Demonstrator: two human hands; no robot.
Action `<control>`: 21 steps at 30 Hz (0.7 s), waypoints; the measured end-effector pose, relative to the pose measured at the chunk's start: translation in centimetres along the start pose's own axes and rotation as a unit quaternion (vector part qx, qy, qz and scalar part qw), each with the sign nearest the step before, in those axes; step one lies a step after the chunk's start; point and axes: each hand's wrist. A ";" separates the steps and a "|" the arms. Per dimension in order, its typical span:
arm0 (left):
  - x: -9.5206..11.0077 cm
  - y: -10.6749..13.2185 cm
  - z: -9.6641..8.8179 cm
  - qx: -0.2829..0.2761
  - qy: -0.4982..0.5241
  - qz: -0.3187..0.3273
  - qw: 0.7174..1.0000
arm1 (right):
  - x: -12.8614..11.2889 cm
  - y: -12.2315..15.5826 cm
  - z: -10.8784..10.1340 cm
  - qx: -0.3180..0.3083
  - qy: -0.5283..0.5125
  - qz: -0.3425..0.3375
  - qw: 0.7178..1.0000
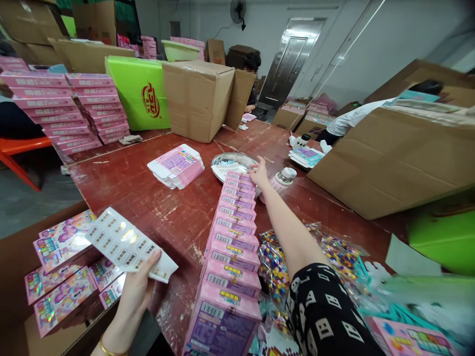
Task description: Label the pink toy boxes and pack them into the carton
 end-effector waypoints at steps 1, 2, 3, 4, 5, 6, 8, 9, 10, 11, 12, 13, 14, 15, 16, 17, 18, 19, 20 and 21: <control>0.5 0.6 -0.1 -0.005 -0.002 0.005 1.000 | -1.0 0.8 -0.4 0.022 -0.015 -0.007 1.000; 1.1 1.4 -0.2 -0.009 -0.004 0.016 1.000 | -2.2 2.2 -0.9 0.041 -0.028 -0.014 0.999; 1.6 2.3 -0.4 -0.011 -0.006 0.032 0.999 | -3.5 4.2 -1.6 0.053 -0.044 -0.028 0.997; 2.0 3.5 -0.7 -0.014 -0.010 0.051 0.999 | -4.8 6.9 -2.3 0.050 -0.061 -0.054 0.995; 2.4 4.7 -1.0 -0.023 -0.019 0.069 0.997 | -6.2 10.4 -3.2 0.033 -0.074 -0.081 0.993; 2.5 6.1 -1.4 -0.044 -0.033 0.084 0.995 | -7.5 14.4 -4.0 -0.010 -0.100 -0.138 0.985; 2.3 8.9 -2.1 -0.114 -0.075 0.090 0.986 | -10.1 23.6 -5.4 -0.165 -0.116 -0.240 0.949; 1.9 10.3 -2.2 -0.155 -0.101 0.080 0.980 | -11.2 28.1 -5.9 -0.232 -0.121 -0.275 0.925; 1.3 11.6 -2.3 -0.190 -0.125 0.062 0.972 | -12.1 32.4 -6.2 -0.267 -0.137 -0.291 0.909; 0.6 12.7 -2.2 -0.216 -0.147 0.039 0.964 | -12.7 36.1 -6.3 -0.281 -0.152 -0.284 0.904; -0.2 13.7 -1.8 -0.233 -0.166 0.017 0.958 | -13.0 39.2 -6.6 -0.260 -0.163 -0.256 0.917; -1.0 14.6 -1.3 -0.248 -0.181 -0.005 0.952 | -12.9 41.8 -7.0 -0.221 -0.173 -0.215 0.935; -1.7 15.3 -0.7 -0.267 -0.188 -0.023 0.945 | -12.5 43.8 -7.6 -0.169 -0.180 -0.166 0.955; -2.3 15.8 0.2 -0.291 -0.183 -0.033 0.938 | -11.7 45.4 -8.6 -0.109 -0.186 -0.115 0.970; -2.6 16.1 1.1 -0.318 -0.170 -0.036 0.932 | -10.6 46.7 -9.8 -0.047 -0.190 -0.068 0.978; -2.8 16.2 2.0 -0.343 -0.152 -0.027 0.927 | -9.2 47.7 -11.3 0.016 -0.194 -0.029 0.981; -2.7 16.1 2.9 -0.360 -0.130 -0.009 0.924 | -7.6 48.5 -12.8 0.084 -0.193 0.003 0.978; -2.4 15.7 3.8 -0.368 -0.108 0.017 0.923 | -5.7 49.2 -14.4 0.157 -0.189 0.030 0.969; -2.0 15.1 4.5 -0.365 -0.089 0.047 0.925 | -3.7 49.8 -15.9 0.228 -0.178 0.054 0.956; -1.6 14.4 5.1 -0.356 -0.073 0.077 0.928 | -1.6 50.2 -17.3 0.290 -0.163 0.077 0.940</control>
Point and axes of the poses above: each hand's wrist, its own y-axis away from the middle knuckle, its own z-axis out of the palm, x = y × z, and after that the axes turned 4 degrees about -x, right-handed
